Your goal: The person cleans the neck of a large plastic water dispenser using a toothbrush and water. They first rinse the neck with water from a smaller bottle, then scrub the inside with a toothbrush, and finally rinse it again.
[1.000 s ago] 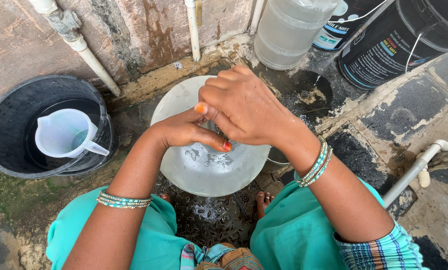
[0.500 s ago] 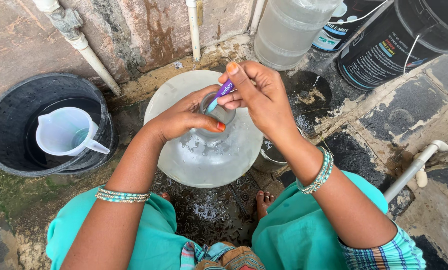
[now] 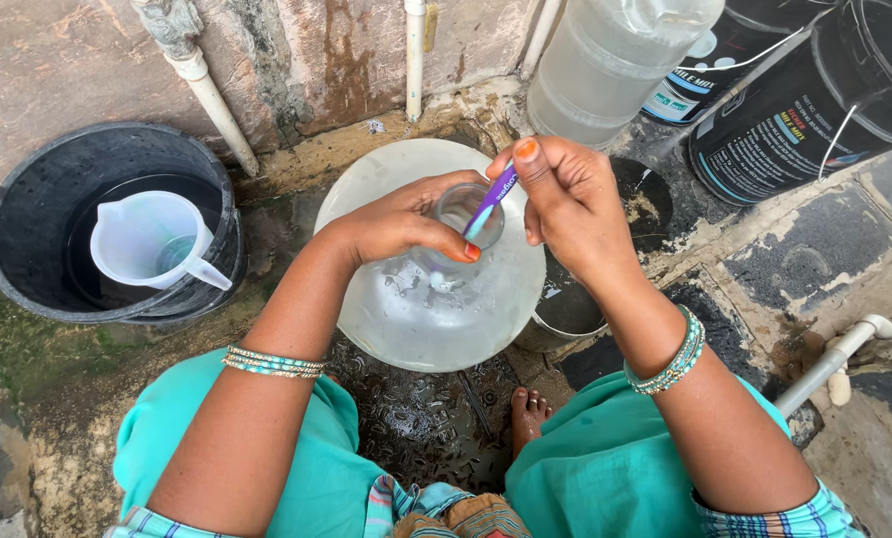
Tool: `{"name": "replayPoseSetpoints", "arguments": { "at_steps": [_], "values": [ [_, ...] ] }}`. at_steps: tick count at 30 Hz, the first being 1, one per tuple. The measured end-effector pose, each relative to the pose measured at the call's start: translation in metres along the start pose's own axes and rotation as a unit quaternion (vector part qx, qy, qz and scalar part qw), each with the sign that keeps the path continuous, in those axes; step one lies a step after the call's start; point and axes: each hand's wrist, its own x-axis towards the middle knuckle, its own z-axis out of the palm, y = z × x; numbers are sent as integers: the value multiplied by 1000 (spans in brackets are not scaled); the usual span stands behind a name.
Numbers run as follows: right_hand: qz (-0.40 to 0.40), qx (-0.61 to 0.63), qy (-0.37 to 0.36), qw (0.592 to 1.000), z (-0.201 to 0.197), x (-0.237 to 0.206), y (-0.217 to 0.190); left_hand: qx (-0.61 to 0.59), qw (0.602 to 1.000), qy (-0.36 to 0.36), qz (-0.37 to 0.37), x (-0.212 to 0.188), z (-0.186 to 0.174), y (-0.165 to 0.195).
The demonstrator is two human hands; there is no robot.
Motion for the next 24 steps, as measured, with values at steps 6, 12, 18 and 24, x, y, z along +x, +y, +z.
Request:
{"name": "replayPoseSetpoints", "arguments": {
  "at_steps": [6,12,18,24],
  "values": [
    [-74,-68,-93,991,-1,5,-3,13,998,-50,38,2,7,2],
    [-183,-142,-50,971,1,10,0,276,935,146,168,1,22,0],
    [-19,-2,81,997,13,18,14,392,866,297,89,0,26,-4],
    [5,153,93,984,17,22,18,391,882,260,-30,-6,13,4]
  ]
}}
